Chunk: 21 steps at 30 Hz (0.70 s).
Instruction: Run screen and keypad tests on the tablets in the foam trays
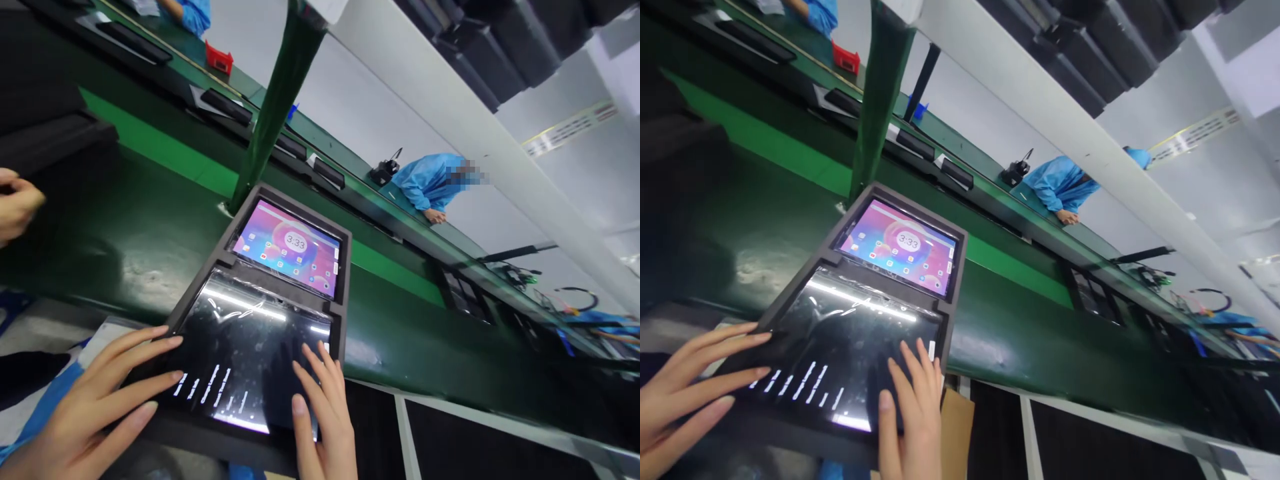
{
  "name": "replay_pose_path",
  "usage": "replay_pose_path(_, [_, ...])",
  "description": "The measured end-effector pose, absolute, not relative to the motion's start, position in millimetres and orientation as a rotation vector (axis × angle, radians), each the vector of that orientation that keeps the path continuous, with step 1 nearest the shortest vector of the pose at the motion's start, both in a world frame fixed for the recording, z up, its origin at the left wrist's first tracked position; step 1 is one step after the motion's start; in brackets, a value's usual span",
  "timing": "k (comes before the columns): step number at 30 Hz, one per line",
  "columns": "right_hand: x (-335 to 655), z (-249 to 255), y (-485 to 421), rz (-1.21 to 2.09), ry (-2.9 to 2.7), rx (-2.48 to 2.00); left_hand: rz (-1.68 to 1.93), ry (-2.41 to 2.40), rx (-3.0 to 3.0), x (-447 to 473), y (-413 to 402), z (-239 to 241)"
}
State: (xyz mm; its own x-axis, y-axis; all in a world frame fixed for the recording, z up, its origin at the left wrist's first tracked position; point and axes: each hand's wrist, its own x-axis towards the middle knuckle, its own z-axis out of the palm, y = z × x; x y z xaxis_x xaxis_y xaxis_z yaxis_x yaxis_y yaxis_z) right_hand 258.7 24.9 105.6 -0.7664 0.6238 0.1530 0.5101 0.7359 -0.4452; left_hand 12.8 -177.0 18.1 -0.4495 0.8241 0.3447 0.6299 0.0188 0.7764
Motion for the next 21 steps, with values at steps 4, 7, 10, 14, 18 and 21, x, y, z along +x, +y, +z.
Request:
replay_pose_path(4, [251.5, 100.1, 25.3, 0.587, -2.587, -0.918, 1.346, 2.074, 1.702, 8.1, -175.6, 20.6])
replay_pose_path(7, [251.0, 102.5, 28.4, 0.59, -2.583, -0.921, 1.293, 2.097, 1.801, 8.0, -171.1, 21.4])
replay_pose_path(10, [251.3, 113.6, 36.6, 0.635, -2.613, -0.902, 1.3, 2.094, 1.807, 9.6, -170.1, 20.1])
replay_pose_path(14, [238.2, 135.6, 64.1, 0.762, -2.675, -0.819, 1.424, 2.093, 1.602, 12.5, -176.4, 13.8])
replay_pose_path(18, [196.1, 144.2, 108.7, 0.729, -2.736, -0.671, 1.478, 2.118, 1.164, 16.7, -176.6, 6.0])
replay_pose_path(21, [150.2, 137.9, 144.3, 0.666, -2.748, -0.53, 1.45, 2.064, 0.903, 20.5, -171.1, -0.7])
